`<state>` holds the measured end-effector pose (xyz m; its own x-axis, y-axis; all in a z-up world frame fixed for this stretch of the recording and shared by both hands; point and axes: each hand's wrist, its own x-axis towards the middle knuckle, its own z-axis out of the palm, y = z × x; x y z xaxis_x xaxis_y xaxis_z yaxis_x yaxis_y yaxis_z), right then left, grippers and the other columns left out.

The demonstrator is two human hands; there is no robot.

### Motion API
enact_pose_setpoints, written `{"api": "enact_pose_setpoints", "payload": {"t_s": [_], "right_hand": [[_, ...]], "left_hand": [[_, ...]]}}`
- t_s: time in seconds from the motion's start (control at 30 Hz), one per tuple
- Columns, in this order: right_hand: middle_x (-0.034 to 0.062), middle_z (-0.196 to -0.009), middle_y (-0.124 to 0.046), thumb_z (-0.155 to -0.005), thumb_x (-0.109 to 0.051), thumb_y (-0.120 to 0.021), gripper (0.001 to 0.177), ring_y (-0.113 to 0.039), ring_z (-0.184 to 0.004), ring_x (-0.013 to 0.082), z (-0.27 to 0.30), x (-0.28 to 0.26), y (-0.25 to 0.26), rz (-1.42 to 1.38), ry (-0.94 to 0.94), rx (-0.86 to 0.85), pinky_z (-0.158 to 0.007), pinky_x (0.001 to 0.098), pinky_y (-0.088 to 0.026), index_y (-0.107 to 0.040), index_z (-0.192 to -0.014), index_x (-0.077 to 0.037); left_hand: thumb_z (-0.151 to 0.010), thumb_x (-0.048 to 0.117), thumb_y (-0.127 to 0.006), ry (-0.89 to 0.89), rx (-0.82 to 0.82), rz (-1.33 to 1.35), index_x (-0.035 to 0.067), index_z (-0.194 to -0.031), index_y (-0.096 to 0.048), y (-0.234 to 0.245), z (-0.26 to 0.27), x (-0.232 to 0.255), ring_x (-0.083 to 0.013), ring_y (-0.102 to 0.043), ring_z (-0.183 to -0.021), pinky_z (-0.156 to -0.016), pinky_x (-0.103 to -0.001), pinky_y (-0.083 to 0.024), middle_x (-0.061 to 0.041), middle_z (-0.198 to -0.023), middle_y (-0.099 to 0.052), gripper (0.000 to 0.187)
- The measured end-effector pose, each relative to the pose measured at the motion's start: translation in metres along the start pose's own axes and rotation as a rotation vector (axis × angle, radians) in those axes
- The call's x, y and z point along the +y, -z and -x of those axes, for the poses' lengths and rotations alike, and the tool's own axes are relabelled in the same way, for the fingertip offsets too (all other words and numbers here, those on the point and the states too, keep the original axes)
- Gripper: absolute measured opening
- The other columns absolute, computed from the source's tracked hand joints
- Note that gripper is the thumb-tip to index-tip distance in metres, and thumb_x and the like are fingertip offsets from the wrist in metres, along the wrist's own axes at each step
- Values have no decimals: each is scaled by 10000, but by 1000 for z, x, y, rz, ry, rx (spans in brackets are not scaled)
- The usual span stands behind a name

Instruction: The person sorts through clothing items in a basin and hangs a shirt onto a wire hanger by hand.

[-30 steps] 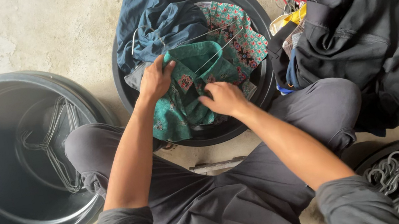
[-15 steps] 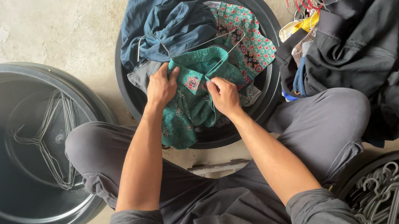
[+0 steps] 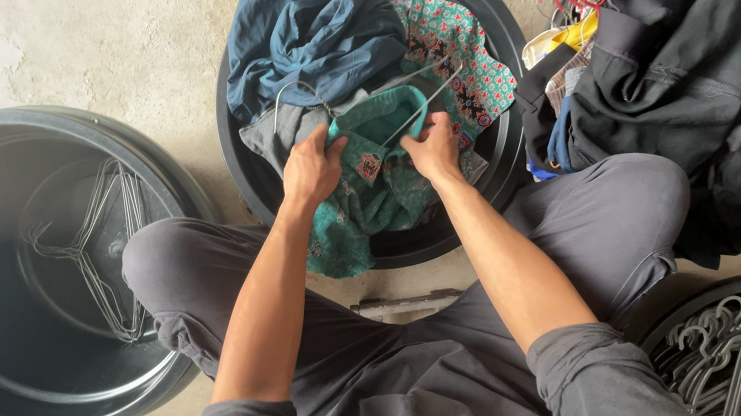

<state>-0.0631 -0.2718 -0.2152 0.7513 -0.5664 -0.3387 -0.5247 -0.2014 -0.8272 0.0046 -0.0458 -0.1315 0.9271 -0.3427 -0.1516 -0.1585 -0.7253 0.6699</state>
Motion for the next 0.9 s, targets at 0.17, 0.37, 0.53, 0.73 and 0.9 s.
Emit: {"api": "enact_pose_setpoints", "payload": {"t_s": [0.17,0.37,0.53,0.73,0.9], "right_hand": [[83,-768,-723,-843,-204,-731,404,-726,-734,292,-9,-4,23,137,79,122,-754,436,-560,-590,-1184,-41],[121,-815,-699,-926,-113,-707,470,-697,-835,370,-6,0,37,257,277,219,-836,498,-503,-528,-1351,-22],[215,-1115,-643,-684,-71,-803,978,-620,-1010,393,-7,-4,54,283,507,301,-905,483,-479,-291,-1504,75],[164,-1167,-675,-791,-28,-762,806,-641,-1090,314,-23,2,72,303,558,179,-973,418,-516,-431,-1524,13],[137,-1067,-735,-770,-21,-768,667,-707,-951,265,-22,-11,85,289,598,148,-894,390,-570,-574,-1406,24]], "left_hand": [[-981,343,-634,28,4,-67,66,-1025,-605,6,8,10,-480,-661,-872,-731,-574,-497,-241,-877,-707,282],[-1000,351,-603,62,-41,-127,82,-1039,-611,8,17,27,-471,-678,-841,-725,-573,-513,-237,-848,-710,273],[-990,354,-601,49,-67,-136,88,-1034,-621,19,21,35,-464,-681,-834,-723,-564,-517,-232,-850,-712,270],[-984,390,-608,19,-60,-80,51,-1015,-623,14,24,20,-466,-668,-908,-760,-559,-505,-234,-908,-715,342],[-1008,419,-604,86,-94,-52,2,-999,-609,0,19,-5,-483,-648,-960,-818,-555,-498,-277,-960,-693,417]]}}
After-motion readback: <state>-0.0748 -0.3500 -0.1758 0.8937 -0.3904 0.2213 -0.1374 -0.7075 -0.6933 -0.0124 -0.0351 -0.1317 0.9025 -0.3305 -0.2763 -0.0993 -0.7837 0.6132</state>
